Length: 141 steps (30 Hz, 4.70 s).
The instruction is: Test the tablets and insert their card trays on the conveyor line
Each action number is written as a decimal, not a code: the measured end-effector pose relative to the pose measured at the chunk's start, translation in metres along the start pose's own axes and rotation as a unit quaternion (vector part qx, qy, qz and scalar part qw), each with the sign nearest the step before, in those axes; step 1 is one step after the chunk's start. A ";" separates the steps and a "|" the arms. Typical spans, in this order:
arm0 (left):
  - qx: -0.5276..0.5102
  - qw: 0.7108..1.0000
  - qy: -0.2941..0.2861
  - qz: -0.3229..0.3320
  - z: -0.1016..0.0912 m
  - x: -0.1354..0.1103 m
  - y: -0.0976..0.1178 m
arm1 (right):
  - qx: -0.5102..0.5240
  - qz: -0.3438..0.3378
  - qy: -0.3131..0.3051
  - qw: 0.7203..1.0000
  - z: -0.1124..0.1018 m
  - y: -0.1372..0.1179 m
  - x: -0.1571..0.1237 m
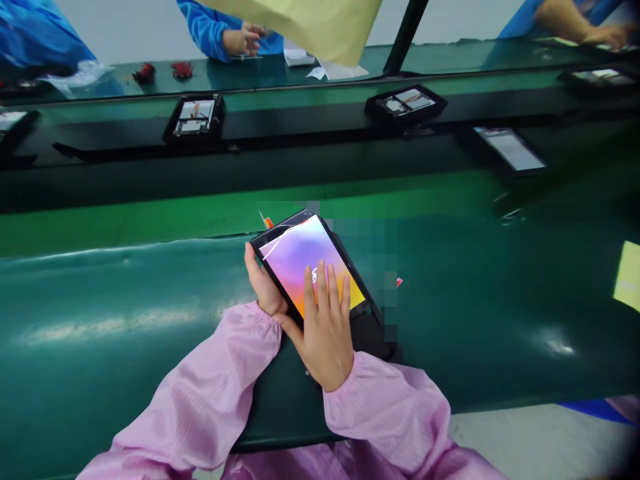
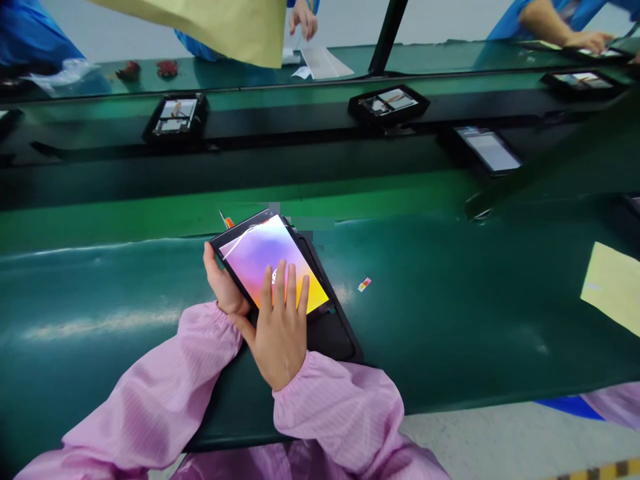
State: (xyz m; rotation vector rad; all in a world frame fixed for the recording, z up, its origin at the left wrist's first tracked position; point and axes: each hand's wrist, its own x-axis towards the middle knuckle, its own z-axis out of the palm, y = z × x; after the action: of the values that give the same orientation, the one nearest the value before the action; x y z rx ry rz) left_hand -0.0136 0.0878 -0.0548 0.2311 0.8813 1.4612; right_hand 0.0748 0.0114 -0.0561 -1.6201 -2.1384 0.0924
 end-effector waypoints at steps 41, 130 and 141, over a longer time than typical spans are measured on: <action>-0.008 1.000 -0.007 -0.029 -0.005 0.007 0.001 | 0.241 0.124 0.107 0.956 -0.025 0.136 0.023; 0.075 0.967 -0.222 0.096 -0.010 -0.091 0.019 | 0.200 -0.237 -0.027 0.950 -0.159 0.018 0.045; 0.175 0.917 -0.309 0.178 -0.006 -0.093 0.024 | 0.167 -0.293 -0.023 0.941 -0.163 0.013 0.047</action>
State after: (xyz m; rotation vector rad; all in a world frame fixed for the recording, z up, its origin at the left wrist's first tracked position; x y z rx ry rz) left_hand -0.0231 0.0037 -0.0088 1.1105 0.5815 1.4162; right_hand 0.1402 0.0238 0.1004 -0.7619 -2.3897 0.2873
